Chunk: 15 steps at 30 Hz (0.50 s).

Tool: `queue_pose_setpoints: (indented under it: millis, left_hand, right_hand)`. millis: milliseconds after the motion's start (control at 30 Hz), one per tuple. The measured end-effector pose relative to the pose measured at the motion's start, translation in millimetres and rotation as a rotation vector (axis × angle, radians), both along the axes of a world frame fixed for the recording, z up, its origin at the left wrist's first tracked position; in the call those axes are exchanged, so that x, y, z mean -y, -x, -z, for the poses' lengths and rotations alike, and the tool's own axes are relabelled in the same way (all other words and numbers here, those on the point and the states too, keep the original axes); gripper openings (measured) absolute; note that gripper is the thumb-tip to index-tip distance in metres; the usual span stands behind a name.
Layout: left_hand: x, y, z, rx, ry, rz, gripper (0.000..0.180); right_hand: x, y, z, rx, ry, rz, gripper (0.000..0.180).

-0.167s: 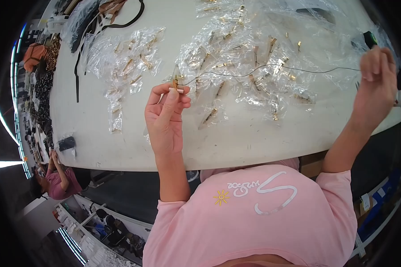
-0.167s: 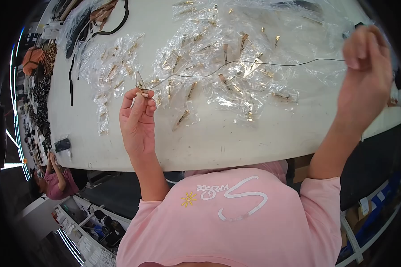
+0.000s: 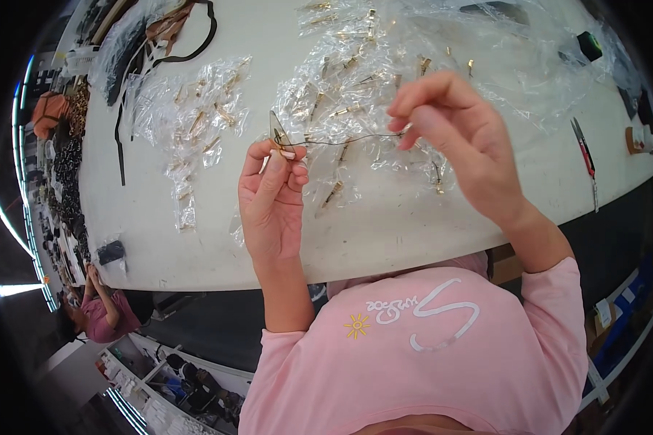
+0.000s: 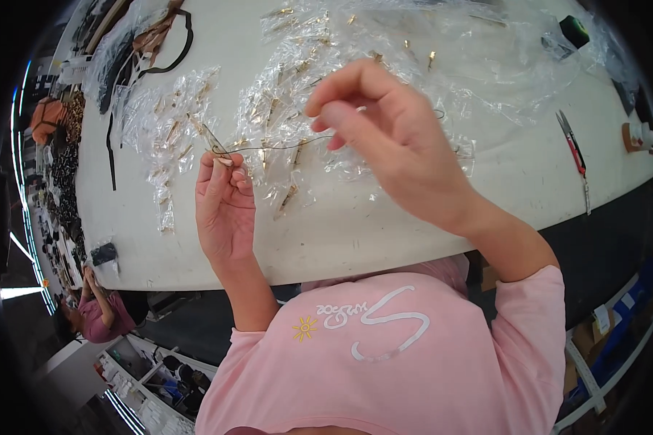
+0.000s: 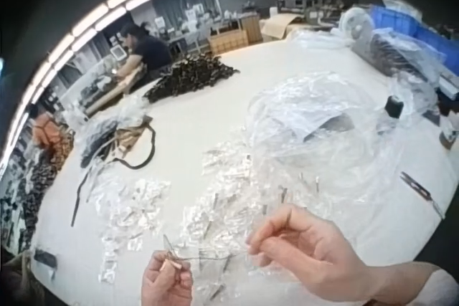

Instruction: Threading small metal components onto a wire for hardware assembly.

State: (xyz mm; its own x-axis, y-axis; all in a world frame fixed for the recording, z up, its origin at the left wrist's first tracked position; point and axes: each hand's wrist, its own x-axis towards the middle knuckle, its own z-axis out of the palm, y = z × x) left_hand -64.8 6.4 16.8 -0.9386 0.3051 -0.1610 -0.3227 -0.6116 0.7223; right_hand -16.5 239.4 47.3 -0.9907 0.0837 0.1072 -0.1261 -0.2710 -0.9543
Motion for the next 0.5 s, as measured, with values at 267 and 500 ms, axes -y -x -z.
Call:
queue_pose_setpoints:
  millis: [267,500]
  left_hand:
    - [-20.0,-8.8,-1.9,-0.1,0.161,0.028,0.016]
    - [-28.8,-16.5,-3.3,-0.299,0.424,-0.028,0.015]
  right_hand:
    - [19.9,-1.9,4.4,0.276,0.246,-0.25,0.02]
    - [14.2,-0.3,3.2,0.416,0.37,-0.333,0.027]
